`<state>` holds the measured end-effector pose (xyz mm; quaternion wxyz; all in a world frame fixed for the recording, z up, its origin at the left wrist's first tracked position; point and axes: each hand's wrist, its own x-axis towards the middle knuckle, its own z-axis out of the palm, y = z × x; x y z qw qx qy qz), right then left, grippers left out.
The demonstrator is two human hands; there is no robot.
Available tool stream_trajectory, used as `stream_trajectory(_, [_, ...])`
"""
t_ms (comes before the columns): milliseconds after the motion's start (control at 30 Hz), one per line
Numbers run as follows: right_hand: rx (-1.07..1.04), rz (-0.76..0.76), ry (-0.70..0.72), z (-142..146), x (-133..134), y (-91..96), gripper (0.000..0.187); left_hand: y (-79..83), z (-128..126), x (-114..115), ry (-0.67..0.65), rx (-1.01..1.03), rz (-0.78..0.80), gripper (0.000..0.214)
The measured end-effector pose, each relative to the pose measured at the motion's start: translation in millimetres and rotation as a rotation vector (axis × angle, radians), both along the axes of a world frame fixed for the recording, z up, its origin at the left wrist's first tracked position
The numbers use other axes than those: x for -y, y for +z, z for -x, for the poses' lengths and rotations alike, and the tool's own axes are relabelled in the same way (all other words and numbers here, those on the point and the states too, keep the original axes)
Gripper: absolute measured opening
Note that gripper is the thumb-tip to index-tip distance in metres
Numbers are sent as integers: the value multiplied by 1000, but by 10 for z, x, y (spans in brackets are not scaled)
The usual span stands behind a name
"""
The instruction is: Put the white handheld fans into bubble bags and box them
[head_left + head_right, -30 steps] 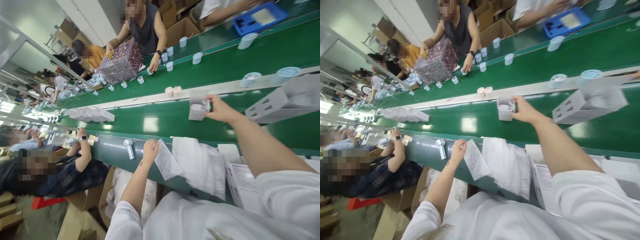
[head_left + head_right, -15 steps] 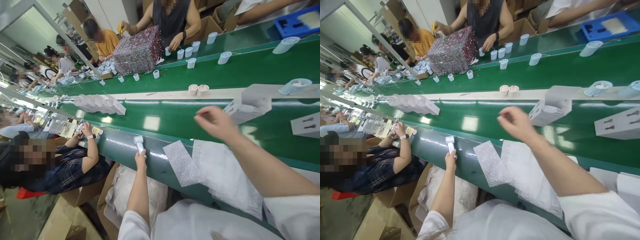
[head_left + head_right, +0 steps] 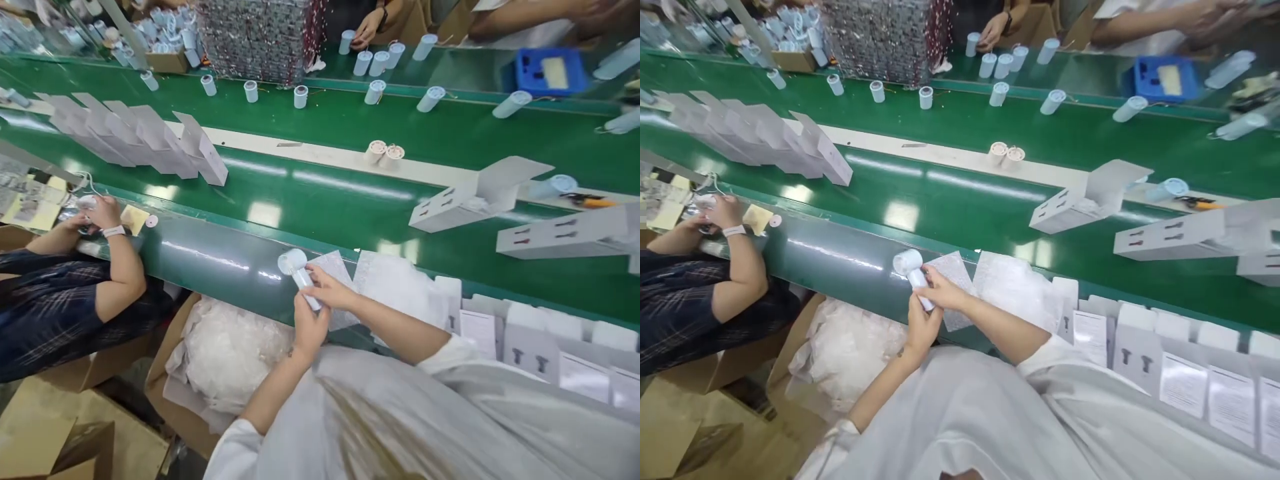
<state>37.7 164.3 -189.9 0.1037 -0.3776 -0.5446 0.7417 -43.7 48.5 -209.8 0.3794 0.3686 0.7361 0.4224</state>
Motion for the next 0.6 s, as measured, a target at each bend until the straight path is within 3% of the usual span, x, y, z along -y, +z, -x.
stream_trajectory(100, [-82, 135, -296, -323, -73, 38, 58, -100, -172, -22, -460, -115, -50, 64])
stream_trajectory(133, [-89, 174, -372, -469, -149, 83, 54, -166, -215, -27, -591, -157, -30, 62])
stream_trajectory(200, [-95, 232, -502, -794, -282, 204, 47, -303, -277, -39, -740, -194, 43, 37])
stream_trajectory(267, [-103, 280, -562, -1111, -311, 338, 42, -403, -294, -68, -760, -158, 105, 9])
stream_trajectory(400, [-175, 476, -450, -1508, 50, 503, 45, -415, -208, -197, -649, -55, 146, 15])
stream_trajectory(500, [-216, 667, -309, -1534, 508, 484, 61, -311, -144, -286, -562, 37, 156, 20])
stream_trajectory(600, [-232, 701, -254, -1442, 848, 393, 90, -195, -127, -301, -539, 137, 135, 17])
